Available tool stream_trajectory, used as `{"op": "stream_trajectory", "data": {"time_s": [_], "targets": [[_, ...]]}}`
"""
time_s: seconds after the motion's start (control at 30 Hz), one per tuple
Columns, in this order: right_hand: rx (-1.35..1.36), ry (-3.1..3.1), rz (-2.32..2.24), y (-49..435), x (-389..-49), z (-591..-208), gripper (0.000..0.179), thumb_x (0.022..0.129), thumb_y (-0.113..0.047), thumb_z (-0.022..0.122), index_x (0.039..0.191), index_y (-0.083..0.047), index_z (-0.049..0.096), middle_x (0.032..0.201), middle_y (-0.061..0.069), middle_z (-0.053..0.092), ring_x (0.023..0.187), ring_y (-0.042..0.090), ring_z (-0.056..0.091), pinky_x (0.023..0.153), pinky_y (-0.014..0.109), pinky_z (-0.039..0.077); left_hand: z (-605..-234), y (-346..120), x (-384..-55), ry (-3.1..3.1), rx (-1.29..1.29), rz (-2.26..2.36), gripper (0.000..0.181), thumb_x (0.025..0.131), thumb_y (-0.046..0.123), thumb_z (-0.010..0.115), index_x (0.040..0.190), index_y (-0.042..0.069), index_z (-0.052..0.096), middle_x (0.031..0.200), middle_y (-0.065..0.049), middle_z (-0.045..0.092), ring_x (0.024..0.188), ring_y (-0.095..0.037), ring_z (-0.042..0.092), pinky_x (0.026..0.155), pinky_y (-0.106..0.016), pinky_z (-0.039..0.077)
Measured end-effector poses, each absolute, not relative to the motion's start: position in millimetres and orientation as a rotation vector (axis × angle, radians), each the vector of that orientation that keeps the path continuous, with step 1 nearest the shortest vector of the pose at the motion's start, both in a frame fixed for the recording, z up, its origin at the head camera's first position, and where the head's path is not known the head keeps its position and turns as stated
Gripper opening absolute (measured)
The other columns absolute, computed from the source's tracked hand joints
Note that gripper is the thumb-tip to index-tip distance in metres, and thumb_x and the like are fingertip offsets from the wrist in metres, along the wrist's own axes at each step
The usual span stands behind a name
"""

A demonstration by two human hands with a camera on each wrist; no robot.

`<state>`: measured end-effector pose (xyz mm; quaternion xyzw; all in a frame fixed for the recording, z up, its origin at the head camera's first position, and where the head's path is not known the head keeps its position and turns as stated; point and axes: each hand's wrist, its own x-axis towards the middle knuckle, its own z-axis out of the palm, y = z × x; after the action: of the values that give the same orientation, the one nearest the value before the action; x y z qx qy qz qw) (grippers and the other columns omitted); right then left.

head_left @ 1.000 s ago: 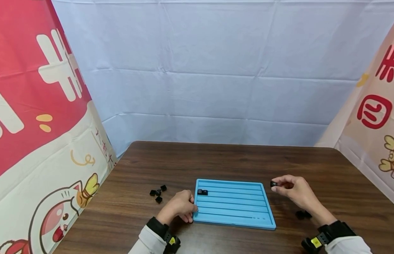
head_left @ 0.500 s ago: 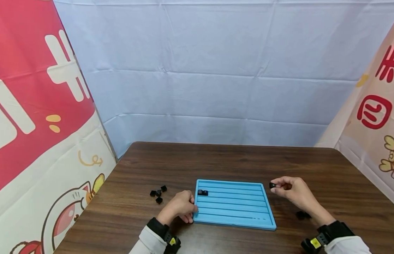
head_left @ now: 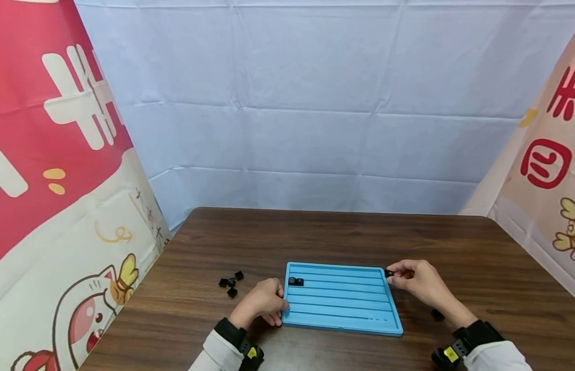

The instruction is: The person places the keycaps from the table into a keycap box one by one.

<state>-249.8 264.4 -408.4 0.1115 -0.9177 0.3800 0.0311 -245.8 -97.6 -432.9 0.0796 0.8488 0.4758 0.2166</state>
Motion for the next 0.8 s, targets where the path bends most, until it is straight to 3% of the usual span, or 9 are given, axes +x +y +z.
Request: {"op": "stream_trajectory", "data": {"time_s": [0.8], "targets": [[0.480, -2.825, 1.248, 212.0, -258.4, -411.5, 0.013, 0.082, -0.006, 0.070, 0.094, -0.001, 0.068, 0.077, 0.001, 0.059, 0.068, 0.016, 0.052, 0.055, 0.027, 0.045, -429.8, -99.3, -245.9, 2.358, 0.225, 1.303, 0.017, 0.083, -0.002, 0.063, 0.080, 0.001, 0.047, 0.058, -0.017, 0.058, 0.043, -0.018, 0.057, 0.041, -0.032, 0.050]]}}
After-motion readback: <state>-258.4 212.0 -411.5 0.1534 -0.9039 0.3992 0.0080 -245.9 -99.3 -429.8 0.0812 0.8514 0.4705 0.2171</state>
